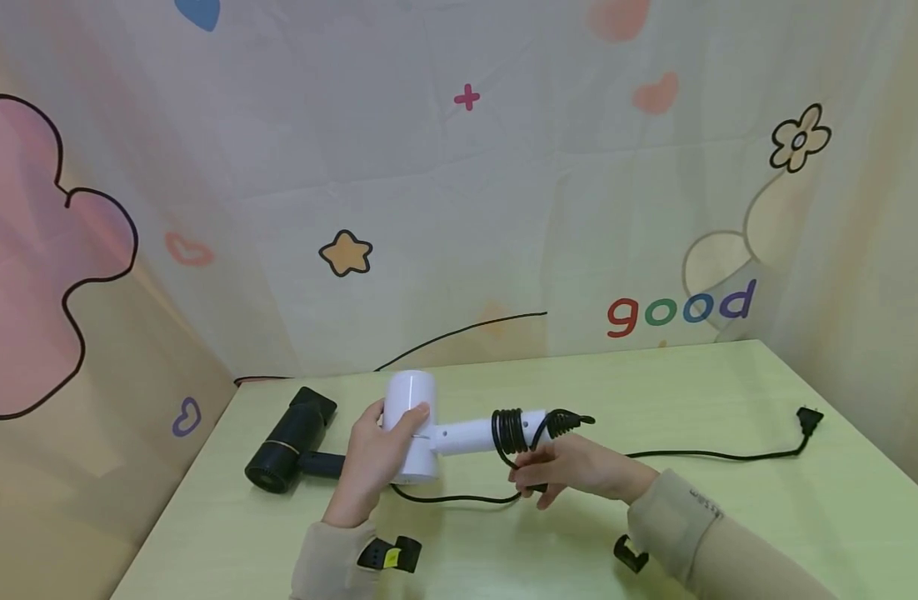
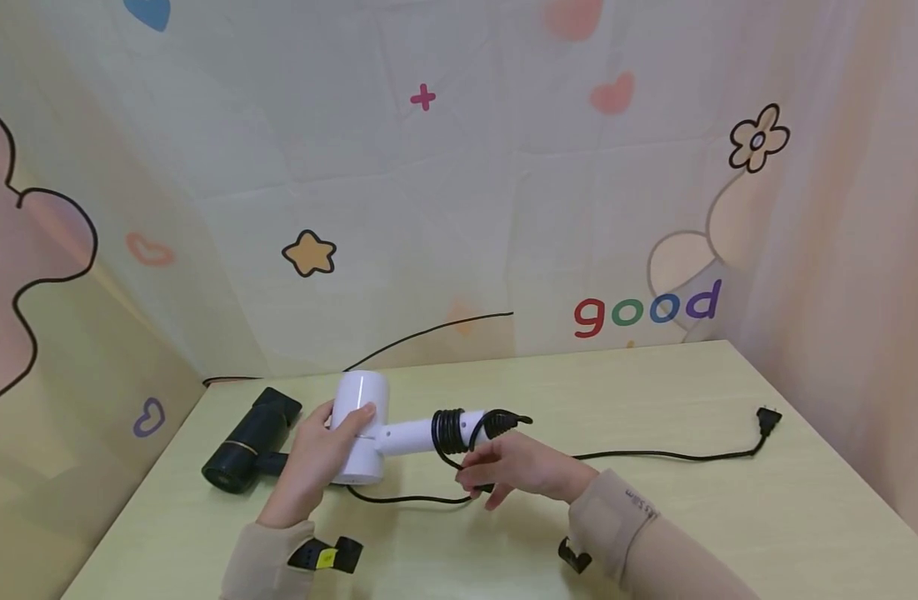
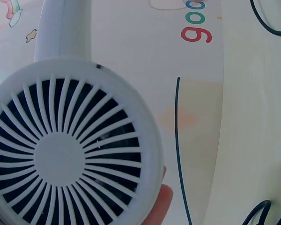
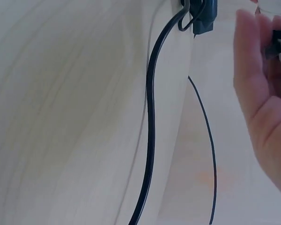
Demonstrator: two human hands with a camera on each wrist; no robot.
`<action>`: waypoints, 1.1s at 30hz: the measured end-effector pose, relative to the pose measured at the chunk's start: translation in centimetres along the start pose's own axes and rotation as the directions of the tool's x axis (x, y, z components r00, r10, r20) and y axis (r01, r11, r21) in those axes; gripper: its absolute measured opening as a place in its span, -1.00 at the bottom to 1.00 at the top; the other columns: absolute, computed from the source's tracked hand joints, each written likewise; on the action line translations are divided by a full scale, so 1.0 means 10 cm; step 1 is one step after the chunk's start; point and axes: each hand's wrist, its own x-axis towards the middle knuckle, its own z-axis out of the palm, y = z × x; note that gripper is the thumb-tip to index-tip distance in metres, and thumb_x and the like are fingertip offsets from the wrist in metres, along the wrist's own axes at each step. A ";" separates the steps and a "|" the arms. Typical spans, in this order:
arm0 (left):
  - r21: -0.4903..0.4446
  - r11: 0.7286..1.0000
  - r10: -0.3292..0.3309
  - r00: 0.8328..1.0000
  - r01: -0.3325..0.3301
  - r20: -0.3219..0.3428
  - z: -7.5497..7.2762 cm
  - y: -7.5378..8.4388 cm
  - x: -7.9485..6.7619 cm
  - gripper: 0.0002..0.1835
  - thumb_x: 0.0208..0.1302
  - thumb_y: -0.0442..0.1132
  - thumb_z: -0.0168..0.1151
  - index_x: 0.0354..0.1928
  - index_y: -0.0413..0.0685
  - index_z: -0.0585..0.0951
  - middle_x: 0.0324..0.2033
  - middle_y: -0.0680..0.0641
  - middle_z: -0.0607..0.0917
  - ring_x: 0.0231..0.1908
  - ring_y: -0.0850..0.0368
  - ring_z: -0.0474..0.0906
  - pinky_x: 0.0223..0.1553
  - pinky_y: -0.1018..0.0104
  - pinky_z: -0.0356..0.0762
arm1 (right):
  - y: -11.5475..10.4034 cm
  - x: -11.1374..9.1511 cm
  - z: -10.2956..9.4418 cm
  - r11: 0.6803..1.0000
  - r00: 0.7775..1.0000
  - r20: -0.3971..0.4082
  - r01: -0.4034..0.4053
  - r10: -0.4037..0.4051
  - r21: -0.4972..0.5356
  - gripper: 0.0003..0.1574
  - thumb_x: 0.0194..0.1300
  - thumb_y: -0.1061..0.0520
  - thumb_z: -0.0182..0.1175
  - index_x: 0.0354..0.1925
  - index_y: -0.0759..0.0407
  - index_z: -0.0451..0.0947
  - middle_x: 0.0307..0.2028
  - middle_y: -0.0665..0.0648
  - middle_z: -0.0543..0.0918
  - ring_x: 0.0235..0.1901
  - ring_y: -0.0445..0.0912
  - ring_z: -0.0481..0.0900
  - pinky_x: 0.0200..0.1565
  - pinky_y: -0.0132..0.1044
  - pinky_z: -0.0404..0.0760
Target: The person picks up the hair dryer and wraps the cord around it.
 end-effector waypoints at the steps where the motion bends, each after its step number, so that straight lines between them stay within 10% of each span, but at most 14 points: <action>1: -0.001 1.000 0.002 1.000 -0.002 0.008 0.00 0.01 0.00 -0.19 0.14 0.20 0.24 0.31 -0.13 0.28 0.00 -0.26 0.54 -0.19 -0.08 0.58 -0.36 0.18 0.58 | 0.00 0.00 -0.01 1.000 1.000 -0.010 -0.021 0.021 0.005 -0.59 0.21 0.02 0.28 -0.15 0.33 0.51 -0.27 0.21 0.66 -0.30 0.01 0.62 -0.22 -0.14 0.65; 12: -0.009 0.999 0.049 0.989 -0.048 0.139 0.01 0.05 -0.03 -0.26 0.12 0.15 0.29 0.28 -0.04 0.37 -0.07 -0.22 0.59 -0.27 -0.01 0.59 -0.36 0.16 0.60 | -0.05 -0.01 -0.24 0.989 0.936 0.322 0.113 -0.139 0.099 -0.70 0.30 0.25 0.11 -0.10 0.50 0.49 -0.34 0.13 0.65 -0.41 -0.16 0.56 -0.47 -0.35 0.60; 19: -0.010 0.996 0.092 0.970 -0.092 0.224 0.01 0.07 -0.04 -0.32 0.11 0.09 0.32 0.27 0.06 0.42 -0.17 -0.21 0.63 -0.34 0.01 0.61 -0.42 0.14 0.61 | -0.21 -0.04 -0.32 0.993 0.937 0.349 0.071 -0.033 -0.098 -0.81 0.20 0.26 0.21 -0.21 0.34 0.61 -0.35 0.02 0.66 -0.43 -0.23 0.46 -0.43 -0.42 0.50; 27: 0.072 0.983 0.140 0.938 -0.171 0.318 0.03 0.06 -0.01 -0.36 0.08 0.05 0.35 0.24 0.13 0.45 -0.16 -0.19 0.63 -0.36 0.02 0.61 -0.43 0.15 0.60 | -0.33 -0.06 -0.35 0.997 0.904 0.427 0.052 -0.025 -0.052 -0.72 0.28 0.23 0.17 -0.14 0.47 0.54 -0.40 0.07 0.67 -0.49 -0.23 0.60 -0.49 -0.39 0.61; 33: 0.167 0.960 0.162 0.931 -0.226 0.328 0.08 0.08 0.02 -0.33 0.02 0.11 0.37 0.22 0.17 0.46 -0.15 -0.17 0.64 -0.38 0.03 0.61 -0.46 0.19 0.60 | -0.33 -0.06 -0.33 0.994 0.950 0.313 0.050 -0.016 -0.102 -0.73 0.24 0.17 0.23 -0.16 0.36 0.60 -0.33 0.13 0.73 -0.39 -0.10 0.70 -0.36 -0.25 0.67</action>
